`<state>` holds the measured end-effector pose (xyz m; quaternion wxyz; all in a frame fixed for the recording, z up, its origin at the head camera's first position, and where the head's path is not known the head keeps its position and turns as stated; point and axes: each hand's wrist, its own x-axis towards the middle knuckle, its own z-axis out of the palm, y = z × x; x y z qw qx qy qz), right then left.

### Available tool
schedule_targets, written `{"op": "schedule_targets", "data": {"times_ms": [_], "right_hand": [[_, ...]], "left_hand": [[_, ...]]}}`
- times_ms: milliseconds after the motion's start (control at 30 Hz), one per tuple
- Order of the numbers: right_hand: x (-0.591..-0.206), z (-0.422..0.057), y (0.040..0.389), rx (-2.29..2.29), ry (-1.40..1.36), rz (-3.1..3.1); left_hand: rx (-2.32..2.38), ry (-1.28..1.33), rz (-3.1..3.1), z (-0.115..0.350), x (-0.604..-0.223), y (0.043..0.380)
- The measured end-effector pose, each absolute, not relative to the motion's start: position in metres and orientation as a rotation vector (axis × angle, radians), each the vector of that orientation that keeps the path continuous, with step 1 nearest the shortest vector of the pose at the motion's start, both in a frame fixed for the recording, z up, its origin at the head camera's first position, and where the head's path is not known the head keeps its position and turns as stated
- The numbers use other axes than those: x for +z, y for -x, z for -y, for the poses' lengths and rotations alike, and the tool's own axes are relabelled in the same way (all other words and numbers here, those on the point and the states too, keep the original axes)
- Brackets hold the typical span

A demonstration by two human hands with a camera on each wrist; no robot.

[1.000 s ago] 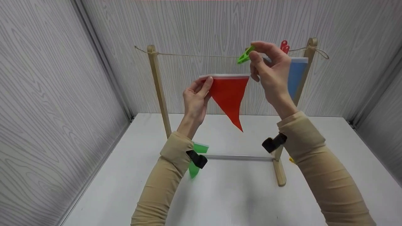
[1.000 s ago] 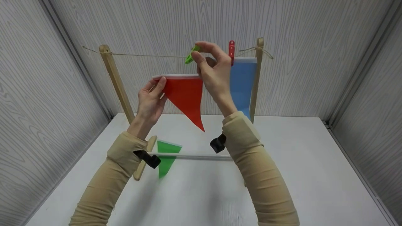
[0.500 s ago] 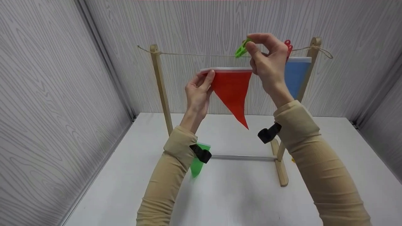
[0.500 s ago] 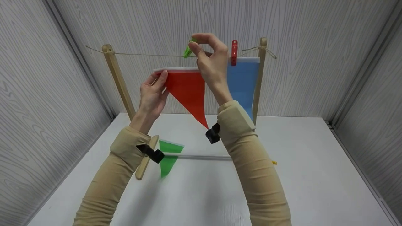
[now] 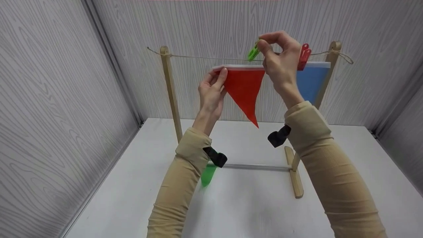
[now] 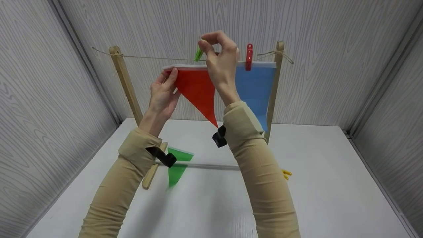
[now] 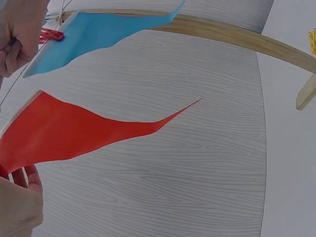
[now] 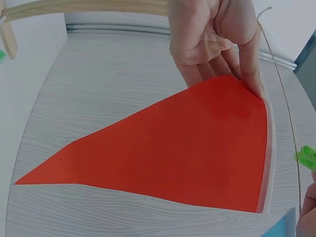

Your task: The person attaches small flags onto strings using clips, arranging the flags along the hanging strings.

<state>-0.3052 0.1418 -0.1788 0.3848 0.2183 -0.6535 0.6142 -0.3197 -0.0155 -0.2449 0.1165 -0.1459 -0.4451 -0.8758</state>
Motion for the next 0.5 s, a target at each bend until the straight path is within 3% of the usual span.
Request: {"op": "schedule_targets", "data": {"times_ms": [500], "right_hand": [[-0.1738,-0.1424,0.3049,1.417,-0.509,1.831]], "left_hand": [[-2.568,0.462,1.305,0.0115,-0.2368,0.3178]]}}
